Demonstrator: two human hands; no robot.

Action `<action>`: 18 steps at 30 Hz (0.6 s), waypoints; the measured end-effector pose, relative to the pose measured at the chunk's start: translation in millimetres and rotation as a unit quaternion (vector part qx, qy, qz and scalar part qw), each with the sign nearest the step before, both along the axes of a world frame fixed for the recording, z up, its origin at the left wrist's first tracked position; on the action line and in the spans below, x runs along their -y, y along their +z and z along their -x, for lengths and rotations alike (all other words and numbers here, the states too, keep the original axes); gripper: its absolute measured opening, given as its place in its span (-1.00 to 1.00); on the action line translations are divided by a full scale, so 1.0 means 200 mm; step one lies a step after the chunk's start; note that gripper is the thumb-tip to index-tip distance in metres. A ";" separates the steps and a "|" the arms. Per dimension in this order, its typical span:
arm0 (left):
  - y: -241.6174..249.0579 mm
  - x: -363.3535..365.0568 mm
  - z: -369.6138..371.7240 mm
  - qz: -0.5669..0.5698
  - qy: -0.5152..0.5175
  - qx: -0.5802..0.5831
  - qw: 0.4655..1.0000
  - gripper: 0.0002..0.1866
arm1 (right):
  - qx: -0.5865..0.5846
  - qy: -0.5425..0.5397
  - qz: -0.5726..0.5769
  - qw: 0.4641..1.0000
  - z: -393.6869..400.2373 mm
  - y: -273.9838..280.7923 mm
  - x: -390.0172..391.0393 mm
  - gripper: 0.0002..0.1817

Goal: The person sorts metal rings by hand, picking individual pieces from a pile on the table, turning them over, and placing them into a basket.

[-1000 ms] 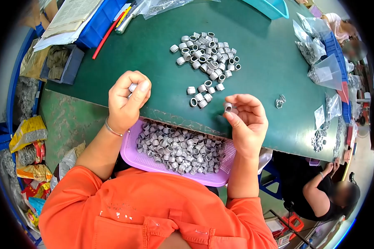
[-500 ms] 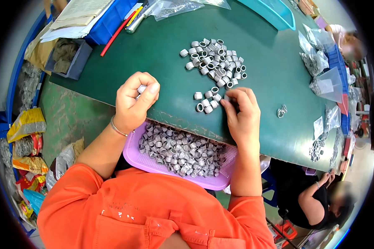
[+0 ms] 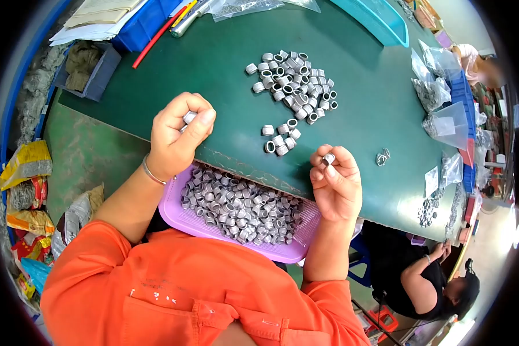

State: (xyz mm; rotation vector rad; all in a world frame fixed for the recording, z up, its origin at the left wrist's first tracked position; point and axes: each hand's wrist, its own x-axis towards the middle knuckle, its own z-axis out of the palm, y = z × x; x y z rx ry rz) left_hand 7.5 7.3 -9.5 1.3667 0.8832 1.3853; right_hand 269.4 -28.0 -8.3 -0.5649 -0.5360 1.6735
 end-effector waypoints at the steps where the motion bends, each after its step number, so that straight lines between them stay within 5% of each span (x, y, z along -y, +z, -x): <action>1: -0.01 0.00 0.00 0.000 -0.001 0.002 1.000 -0.86 | 0.002 -0.001 0.000 1.000 0.00 0.00 0.00 -0.71; 4: -0.02 -0.01 0.01 -0.036 -0.015 -0.033 0.999 -0.84 | -0.009 0.017 0.007 1.000 0.00 0.01 0.02 -0.74; 9: 0.00 0.00 0.00 0.001 -0.004 0.008 1.000 -0.86 | 0.347 0.066 -0.201 0.914 0.02 0.10 0.03 -0.83; 13: 0.00 0.00 0.01 0.000 -0.001 -0.012 1.000 -0.85 | 0.681 -0.063 -0.299 0.665 0.13 0.09 -0.07 -0.75; 15: -0.02 -0.01 0.01 -0.043 -0.017 -0.038 0.998 -0.86 | 0.715 -0.085 -0.336 0.607 0.15 0.04 -0.12 -0.74; 18: -0.02 -0.01 0.02 -0.044 -0.005 -0.055 0.997 -0.85 | 0.714 -0.062 -0.252 0.650 0.12 0.05 -0.08 -0.74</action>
